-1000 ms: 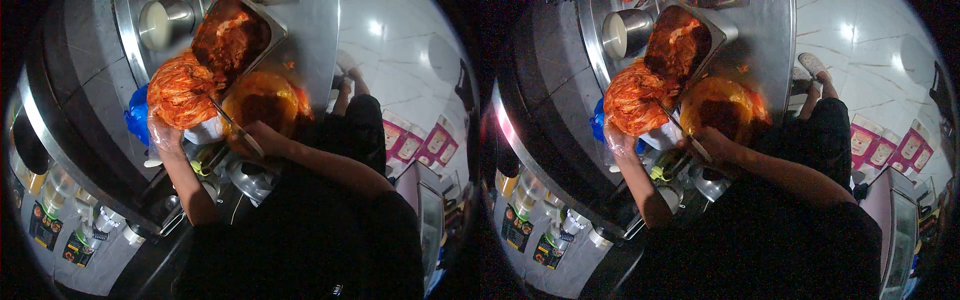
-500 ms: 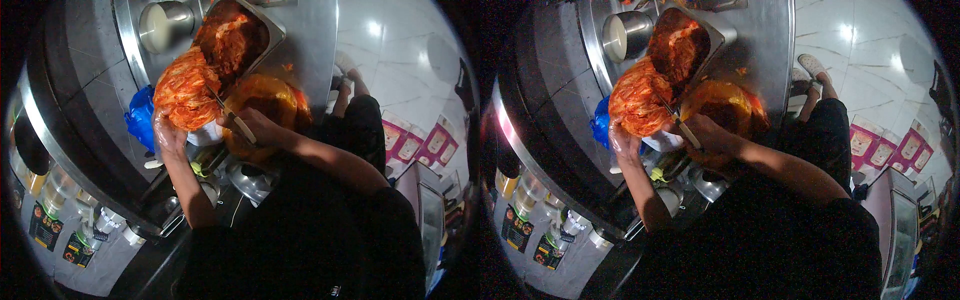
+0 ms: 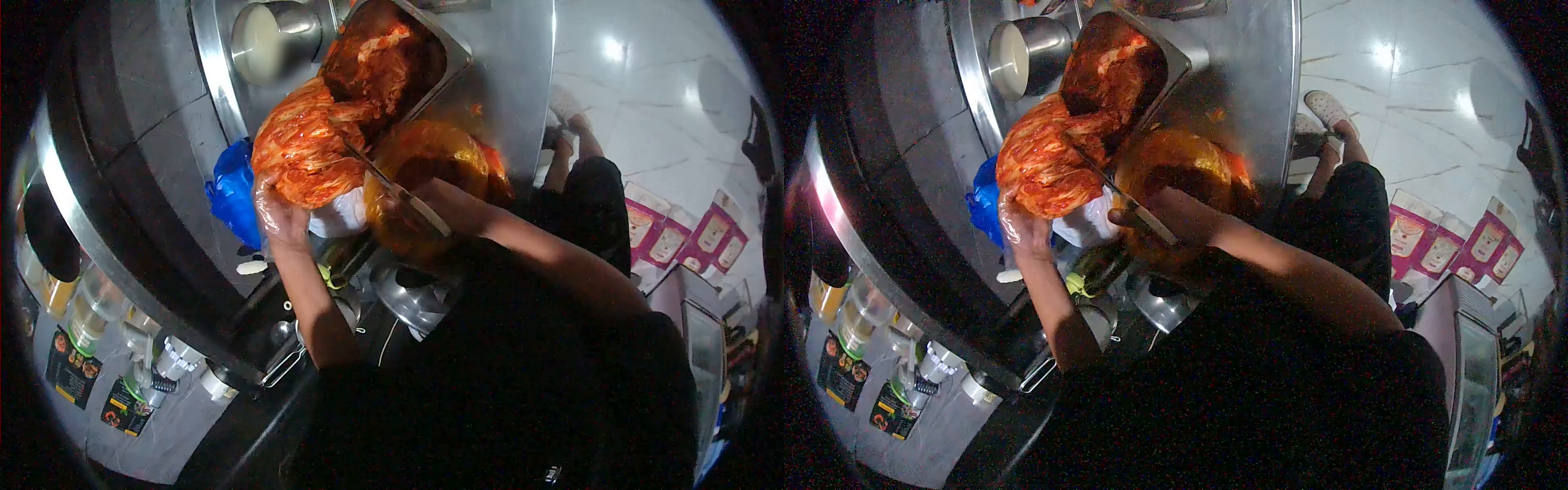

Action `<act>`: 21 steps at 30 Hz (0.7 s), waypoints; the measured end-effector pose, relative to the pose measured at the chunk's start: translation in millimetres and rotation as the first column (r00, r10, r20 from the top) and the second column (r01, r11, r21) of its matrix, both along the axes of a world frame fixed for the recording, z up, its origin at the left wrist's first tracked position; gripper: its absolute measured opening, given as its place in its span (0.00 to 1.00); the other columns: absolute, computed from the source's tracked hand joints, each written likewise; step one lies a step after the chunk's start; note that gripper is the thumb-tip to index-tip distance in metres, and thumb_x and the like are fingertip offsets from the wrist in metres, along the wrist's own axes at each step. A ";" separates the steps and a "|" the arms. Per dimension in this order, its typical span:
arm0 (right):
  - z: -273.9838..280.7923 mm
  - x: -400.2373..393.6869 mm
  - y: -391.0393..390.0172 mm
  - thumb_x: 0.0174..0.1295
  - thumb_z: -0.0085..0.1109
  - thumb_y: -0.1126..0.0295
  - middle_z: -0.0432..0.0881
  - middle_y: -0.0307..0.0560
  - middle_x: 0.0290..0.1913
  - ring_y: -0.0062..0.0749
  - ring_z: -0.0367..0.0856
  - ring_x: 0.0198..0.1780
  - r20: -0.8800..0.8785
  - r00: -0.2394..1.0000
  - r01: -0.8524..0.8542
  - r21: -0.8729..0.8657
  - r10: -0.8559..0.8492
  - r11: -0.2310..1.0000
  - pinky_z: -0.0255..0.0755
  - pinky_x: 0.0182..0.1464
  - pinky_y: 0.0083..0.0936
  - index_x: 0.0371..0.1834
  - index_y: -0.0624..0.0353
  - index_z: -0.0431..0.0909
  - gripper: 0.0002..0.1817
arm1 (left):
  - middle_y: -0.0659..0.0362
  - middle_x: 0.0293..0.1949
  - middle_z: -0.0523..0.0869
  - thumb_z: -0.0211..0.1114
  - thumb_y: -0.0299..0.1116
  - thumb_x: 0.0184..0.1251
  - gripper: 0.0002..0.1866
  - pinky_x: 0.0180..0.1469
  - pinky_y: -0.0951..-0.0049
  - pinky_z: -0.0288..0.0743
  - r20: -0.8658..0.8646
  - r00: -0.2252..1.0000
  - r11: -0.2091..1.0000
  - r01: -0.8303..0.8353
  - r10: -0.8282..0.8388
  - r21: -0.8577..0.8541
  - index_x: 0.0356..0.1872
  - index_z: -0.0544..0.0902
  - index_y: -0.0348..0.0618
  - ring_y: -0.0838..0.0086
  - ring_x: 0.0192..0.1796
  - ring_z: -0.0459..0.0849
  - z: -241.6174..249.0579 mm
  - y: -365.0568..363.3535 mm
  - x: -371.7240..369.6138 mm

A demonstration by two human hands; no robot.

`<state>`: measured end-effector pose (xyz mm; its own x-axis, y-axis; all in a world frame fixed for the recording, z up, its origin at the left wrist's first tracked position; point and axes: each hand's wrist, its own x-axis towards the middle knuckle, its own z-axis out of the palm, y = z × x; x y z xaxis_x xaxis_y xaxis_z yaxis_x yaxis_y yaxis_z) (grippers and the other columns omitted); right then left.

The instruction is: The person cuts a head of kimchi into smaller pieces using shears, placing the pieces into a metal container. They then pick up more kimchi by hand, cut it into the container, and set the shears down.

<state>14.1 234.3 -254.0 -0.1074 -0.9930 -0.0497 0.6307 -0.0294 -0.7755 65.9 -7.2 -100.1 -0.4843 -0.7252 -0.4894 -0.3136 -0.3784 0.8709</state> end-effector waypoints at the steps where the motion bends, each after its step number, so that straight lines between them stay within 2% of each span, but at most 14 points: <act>1: -5.6 -1.2 7.7 0.72 0.57 0.46 0.83 0.55 0.45 0.54 0.84 0.40 -0.037 0.999 -0.024 -0.068 0.022 0.997 0.77 0.47 0.41 0.71 0.49 0.72 0.30 | 0.48 0.67 0.78 0.61 0.32 0.64 0.31 0.72 0.52 0.71 0.004 1.000 1.000 -0.024 0.024 -0.005 0.70 0.70 0.37 0.56 0.68 0.77 0.3 3.0 -1.0; 2: -10.2 -2.2 12.9 0.73 0.55 0.47 0.83 0.53 0.50 0.52 0.85 0.45 -0.095 0.994 -0.068 -0.075 0.061 0.995 0.77 0.52 0.41 0.75 0.48 0.67 0.32 | 0.49 0.67 0.78 0.60 0.30 0.65 0.31 0.72 0.52 0.70 0.001 1.000 1.000 -0.004 0.004 0.013 0.70 0.70 0.37 0.56 0.68 0.77 0.9 0.0 -0.1; 4: 8.6 -22.1 15.8 0.73 0.51 0.42 0.81 0.46 0.47 0.42 0.82 0.45 -0.033 0.985 -0.171 0.026 0.172 0.985 0.74 0.51 0.35 0.66 0.50 0.68 0.29 | 0.48 0.67 0.78 0.59 0.29 0.65 0.30 0.73 0.52 0.70 -0.008 1.000 0.999 0.029 -0.029 0.018 0.70 0.70 0.37 0.56 0.68 0.77 1.0 0.7 -0.4; 5: 22.9 -35.3 14.1 0.72 0.47 0.36 0.79 0.41 0.38 0.32 0.79 0.40 0.093 0.969 -0.238 0.123 0.228 0.963 0.72 0.46 0.30 0.53 0.53 0.74 0.30 | 0.48 0.67 0.78 0.59 0.29 0.65 0.30 0.73 0.53 0.70 -0.012 0.999 0.999 0.048 -0.048 0.018 0.70 0.70 0.36 0.56 0.68 0.77 2.1 0.7 -0.9; 7: 45.2 -63.5 10.5 0.72 0.46 0.34 0.73 0.38 0.46 0.27 0.71 0.50 0.152 0.968 -0.222 0.154 0.199 0.963 0.64 0.54 0.28 0.52 0.54 0.74 0.32 | 0.48 0.66 0.78 0.60 0.28 0.64 0.30 0.72 0.54 0.71 0.028 0.996 0.994 0.084 -0.082 -0.076 0.69 0.70 0.36 0.56 0.68 0.77 1.2 10.6 -4.4; 8: 49.6 -75.7 7.8 0.74 0.49 0.39 0.69 0.41 0.62 0.30 0.66 0.64 0.091 0.988 -0.135 0.101 0.126 0.986 0.58 0.66 0.31 0.65 0.53 0.69 0.31 | 0.48 0.66 0.78 0.60 0.27 0.64 0.30 0.72 0.54 0.71 0.052 0.994 0.987 0.101 -0.095 -0.122 0.69 0.70 0.35 0.56 0.68 0.77 0.0 16.7 -5.3; 9: 43.5 -71.5 3.1 0.73 0.48 0.36 0.73 0.41 0.53 0.30 0.70 0.55 0.058 0.998 -0.044 0.074 0.039 0.996 0.62 0.59 0.31 0.58 0.55 0.72 0.31 | 0.51 0.61 0.81 0.62 0.22 0.59 0.31 0.67 0.57 0.77 0.063 0.983 0.974 0.180 -0.173 -0.140 0.67 0.72 0.32 0.59 0.63 0.81 -1.2 19.0 -6.2; 11: 30.3 -62.9 -7.0 0.71 0.48 0.31 0.79 0.41 0.36 0.29 0.76 0.38 -0.015 0.990 0.140 0.017 -0.139 0.990 0.70 0.44 0.30 0.44 0.59 0.79 0.36 | 0.49 0.60 0.82 0.63 0.21 0.59 0.31 0.65 0.58 0.78 0.104 0.969 0.955 0.239 -0.223 -0.176 0.67 0.71 0.29 0.59 0.61 0.83 0.2 30.4 -10.3; 13: 29.0 -59.7 -7.1 0.71 0.49 0.32 0.79 0.42 0.37 0.26 0.76 0.39 -0.066 0.982 0.187 0.127 -0.180 0.974 0.70 0.44 0.27 0.46 0.59 0.79 0.35 | 0.50 0.61 0.82 0.69 0.27 0.61 0.32 0.66 0.58 0.78 0.083 0.955 0.936 0.297 -0.286 -0.187 0.68 0.71 0.32 0.59 0.62 0.83 -6.3 23.3 -2.1; 15: 27.9 -64.1 -3.5 0.70 0.51 0.32 0.80 0.41 0.34 0.24 0.77 0.36 -0.041 0.991 0.127 0.096 -0.124 0.987 0.70 0.40 0.24 0.44 0.58 0.80 0.34 | 0.51 0.62 0.82 0.73 0.32 0.61 0.35 0.67 0.58 0.78 0.076 0.945 0.923 0.328 -0.319 -0.200 0.68 0.71 0.34 0.59 0.62 0.83 -10.2 16.9 4.7; 18: 32.6 -65.6 -7.1 0.68 0.56 0.33 0.79 0.39 0.26 0.22 0.77 0.30 0.187 0.971 0.135 0.082 -0.148 0.987 0.70 0.34 0.22 0.38 0.58 0.81 0.33 | 0.51 0.62 0.82 0.77 0.38 0.59 0.39 0.66 0.58 0.78 0.090 0.933 0.912 0.360 -0.349 -0.198 0.68 0.70 0.33 0.59 0.62 0.83 -9.2 12.1 7.5; 20: 36.1 -71.4 -4.4 0.69 0.55 0.35 0.80 0.43 0.33 0.30 0.80 0.37 0.195 0.976 0.070 0.112 -0.091 0.991 0.70 0.42 0.27 0.45 0.56 0.80 0.31 | 0.51 0.62 0.82 0.79 0.40 0.57 0.41 0.65 0.58 0.79 0.093 0.913 0.895 0.408 -0.398 -0.179 0.68 0.70 0.33 0.59 0.62 0.83 -7.6 13.6 7.9; 21: 43.2 -82.0 -0.5 0.71 0.53 0.36 0.83 0.48 0.43 0.38 0.82 0.46 0.102 0.995 -0.014 0.141 -0.001 0.990 0.71 0.53 0.32 0.55 0.54 0.79 0.31 | 0.51 0.61 0.82 0.76 0.37 0.58 0.38 0.65 0.59 0.79 0.096 0.917 0.898 0.398 -0.387 -0.187 0.68 0.70 0.32 0.60 0.61 0.83 -8.0 13.7 7.4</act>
